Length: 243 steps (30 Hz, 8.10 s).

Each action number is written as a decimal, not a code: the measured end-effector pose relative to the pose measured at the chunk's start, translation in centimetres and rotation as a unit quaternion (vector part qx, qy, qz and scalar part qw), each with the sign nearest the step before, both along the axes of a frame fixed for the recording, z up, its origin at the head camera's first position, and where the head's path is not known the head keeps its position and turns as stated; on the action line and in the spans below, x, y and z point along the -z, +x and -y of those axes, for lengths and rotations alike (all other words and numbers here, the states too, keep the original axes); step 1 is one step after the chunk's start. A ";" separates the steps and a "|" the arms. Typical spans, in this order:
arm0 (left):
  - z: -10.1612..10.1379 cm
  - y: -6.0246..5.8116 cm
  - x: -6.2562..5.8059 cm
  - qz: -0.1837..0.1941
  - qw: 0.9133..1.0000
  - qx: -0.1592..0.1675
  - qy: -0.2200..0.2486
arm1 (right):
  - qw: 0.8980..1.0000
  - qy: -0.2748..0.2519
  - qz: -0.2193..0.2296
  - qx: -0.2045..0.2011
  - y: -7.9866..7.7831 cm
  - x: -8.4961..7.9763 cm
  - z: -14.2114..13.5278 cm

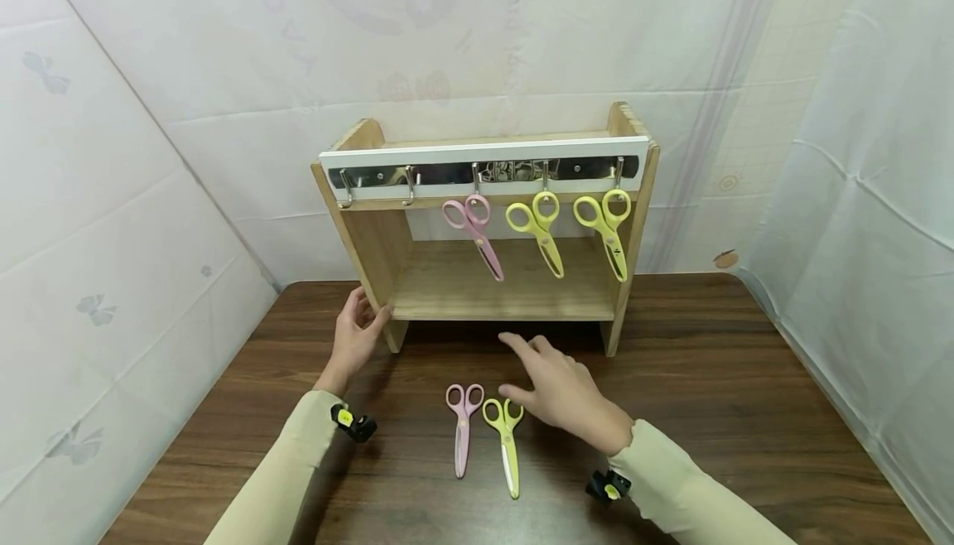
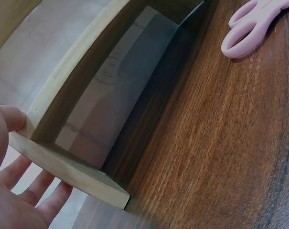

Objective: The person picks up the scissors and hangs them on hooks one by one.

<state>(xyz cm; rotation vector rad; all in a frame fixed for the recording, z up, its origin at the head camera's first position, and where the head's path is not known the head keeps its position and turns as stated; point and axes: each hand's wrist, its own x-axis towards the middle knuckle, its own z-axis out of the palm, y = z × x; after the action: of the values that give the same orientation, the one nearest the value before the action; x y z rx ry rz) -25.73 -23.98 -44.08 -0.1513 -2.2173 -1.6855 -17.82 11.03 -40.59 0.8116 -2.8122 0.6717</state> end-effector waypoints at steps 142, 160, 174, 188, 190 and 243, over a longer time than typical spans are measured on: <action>0.0 0.0 -0.1 0.022 0.999 -0.016 -0.019 | 0.983 0.109 -0.130 -0.067 -0.4 -3.6 -3.5; -0.1 0.1 0.0 0.009 1.000 -0.015 -0.014 | 0.980 -0.013 -0.176 -0.093 -2.6 -9.2 1.2; 0.0 0.0 0.1 0.007 1.000 -0.010 0.000 | 0.961 -0.143 -0.211 -0.102 -3.5 -12.2 4.0; -0.1 -0.2 0.2 0.000 1.000 -0.022 -0.005 | 0.969 -0.173 -0.161 -0.074 -4.1 -13.0 5.6; -0.1 -0.2 0.1 0.002 1.000 -0.019 -0.002 | 0.969 -0.175 -0.158 -0.069 -4.2 -13.0 5.7; -1.4 2.3 -3.0 0.006 1.000 -0.004 0.006 | 0.966 -0.227 -0.122 0.014 -6.1 -8.3 9.5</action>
<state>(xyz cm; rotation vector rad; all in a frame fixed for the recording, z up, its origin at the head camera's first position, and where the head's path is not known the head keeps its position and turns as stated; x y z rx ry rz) -23.47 -22.56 -41.05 -0.1301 -2.2138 -1.6994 -23.90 1.54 -32.25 0.7068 -2.3122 1.0737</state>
